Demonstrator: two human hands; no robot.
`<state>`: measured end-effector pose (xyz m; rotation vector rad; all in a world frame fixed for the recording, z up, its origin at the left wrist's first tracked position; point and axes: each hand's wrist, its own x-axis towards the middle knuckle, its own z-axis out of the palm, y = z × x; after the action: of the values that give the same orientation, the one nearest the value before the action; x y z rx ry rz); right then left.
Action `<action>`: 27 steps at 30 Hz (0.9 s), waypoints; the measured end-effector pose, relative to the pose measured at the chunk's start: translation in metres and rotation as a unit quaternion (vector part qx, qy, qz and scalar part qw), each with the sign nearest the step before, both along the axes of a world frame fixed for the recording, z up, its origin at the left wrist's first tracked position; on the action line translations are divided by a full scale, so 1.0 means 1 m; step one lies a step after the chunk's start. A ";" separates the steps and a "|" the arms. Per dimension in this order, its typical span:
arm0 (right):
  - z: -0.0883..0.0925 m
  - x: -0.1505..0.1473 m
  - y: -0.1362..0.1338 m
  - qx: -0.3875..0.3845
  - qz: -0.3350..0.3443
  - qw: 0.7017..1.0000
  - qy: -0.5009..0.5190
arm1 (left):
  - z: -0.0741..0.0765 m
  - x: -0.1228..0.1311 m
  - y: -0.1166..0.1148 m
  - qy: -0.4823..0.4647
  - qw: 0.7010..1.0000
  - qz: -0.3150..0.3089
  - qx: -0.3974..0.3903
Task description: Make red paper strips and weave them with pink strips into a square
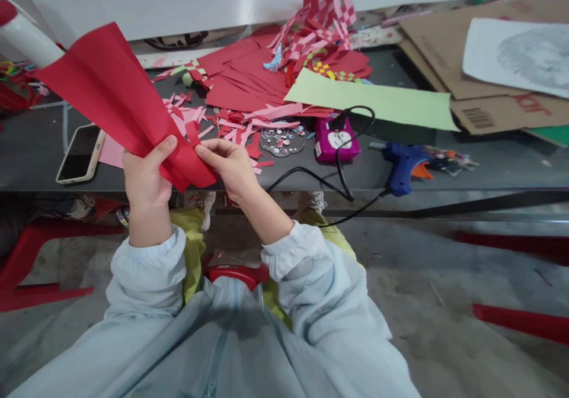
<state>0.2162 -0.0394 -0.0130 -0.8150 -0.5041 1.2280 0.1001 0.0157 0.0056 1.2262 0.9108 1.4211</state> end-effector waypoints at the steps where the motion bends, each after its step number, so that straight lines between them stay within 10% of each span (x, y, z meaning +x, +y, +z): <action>1: 0.001 -0.001 0.000 0.001 0.000 1.000 0.006 | 0.000 0.000 0.000 -0.004 1.000 0.002 0.001; 27: 0.000 0.000 0.000 0.009 0.025 1.000 0.008 | 0.004 -0.002 0.001 0.003 0.999 0.028 0.019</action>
<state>0.2163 -0.0397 -0.0128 -0.7808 -0.5232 1.2738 0.0978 0.0164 0.0092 1.2432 0.9325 1.4857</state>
